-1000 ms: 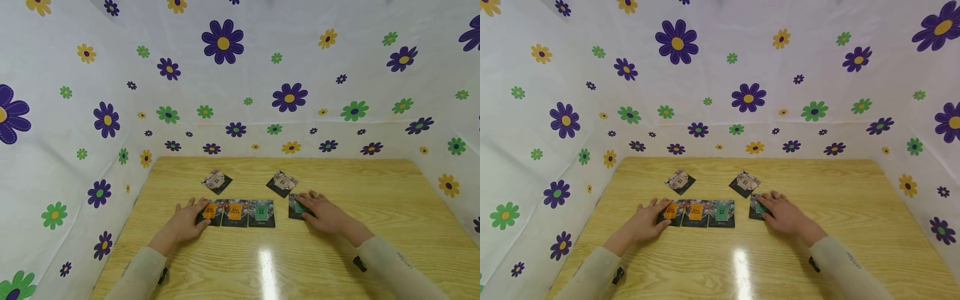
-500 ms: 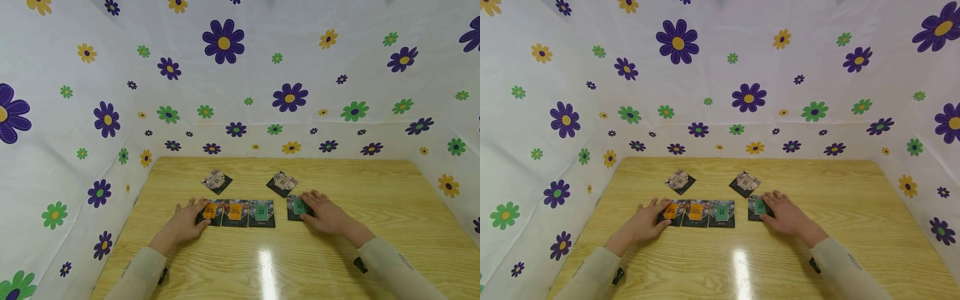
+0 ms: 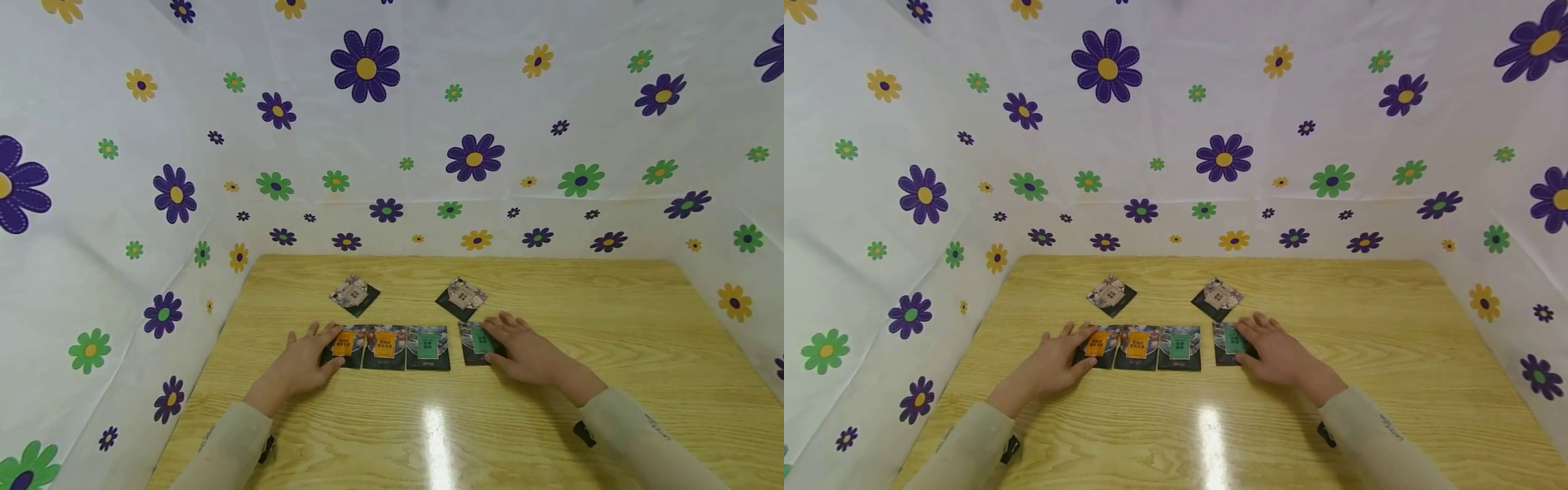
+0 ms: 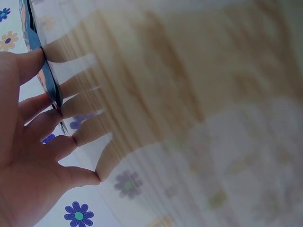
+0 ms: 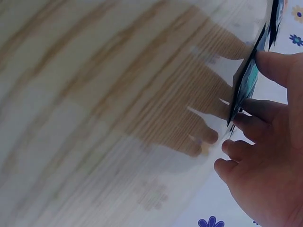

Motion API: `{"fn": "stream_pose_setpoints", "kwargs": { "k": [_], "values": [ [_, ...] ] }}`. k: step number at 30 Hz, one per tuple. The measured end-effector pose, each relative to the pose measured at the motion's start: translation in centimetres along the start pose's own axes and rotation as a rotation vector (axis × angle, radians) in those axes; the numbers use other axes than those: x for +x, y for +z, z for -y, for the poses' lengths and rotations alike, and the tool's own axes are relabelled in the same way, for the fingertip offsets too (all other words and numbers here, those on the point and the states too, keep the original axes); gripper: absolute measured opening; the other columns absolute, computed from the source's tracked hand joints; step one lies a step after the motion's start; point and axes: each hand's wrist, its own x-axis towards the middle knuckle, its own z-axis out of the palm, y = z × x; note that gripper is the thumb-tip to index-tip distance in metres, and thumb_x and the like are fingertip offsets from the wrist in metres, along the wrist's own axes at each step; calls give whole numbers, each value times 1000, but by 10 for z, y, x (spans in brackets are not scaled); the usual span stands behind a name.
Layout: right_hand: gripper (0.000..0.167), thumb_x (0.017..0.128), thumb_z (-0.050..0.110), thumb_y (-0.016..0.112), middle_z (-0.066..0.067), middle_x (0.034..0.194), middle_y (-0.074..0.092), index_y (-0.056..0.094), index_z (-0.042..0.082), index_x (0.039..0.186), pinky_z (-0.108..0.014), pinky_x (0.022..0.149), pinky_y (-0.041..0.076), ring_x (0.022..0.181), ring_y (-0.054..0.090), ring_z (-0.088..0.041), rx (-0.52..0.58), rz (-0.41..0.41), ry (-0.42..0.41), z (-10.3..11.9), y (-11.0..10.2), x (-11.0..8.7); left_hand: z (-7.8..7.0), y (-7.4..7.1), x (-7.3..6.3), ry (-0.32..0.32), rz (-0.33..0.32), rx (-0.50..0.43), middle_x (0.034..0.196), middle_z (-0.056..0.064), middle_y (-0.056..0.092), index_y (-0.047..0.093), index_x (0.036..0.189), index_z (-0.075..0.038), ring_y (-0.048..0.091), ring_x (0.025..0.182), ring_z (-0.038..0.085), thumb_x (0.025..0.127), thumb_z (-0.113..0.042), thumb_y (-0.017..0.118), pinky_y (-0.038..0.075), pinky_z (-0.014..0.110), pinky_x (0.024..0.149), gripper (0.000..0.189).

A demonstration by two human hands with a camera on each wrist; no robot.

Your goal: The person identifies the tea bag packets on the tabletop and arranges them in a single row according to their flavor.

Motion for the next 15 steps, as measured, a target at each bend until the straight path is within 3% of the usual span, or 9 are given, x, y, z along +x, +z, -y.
{"fn": "stream_pose_setpoints", "kwargs": {
  "k": [15],
  "values": [
    [66,107,34,61,-30,161,45,44,-3,158,-70,123,28,153,32,-55,-9,16,-26,10,5,6,-4,-3,-2,6,-8,-5,171,12,35,38,165,-14,26,159,47,107,-44,61,15,86,115,69]
  ]
}}
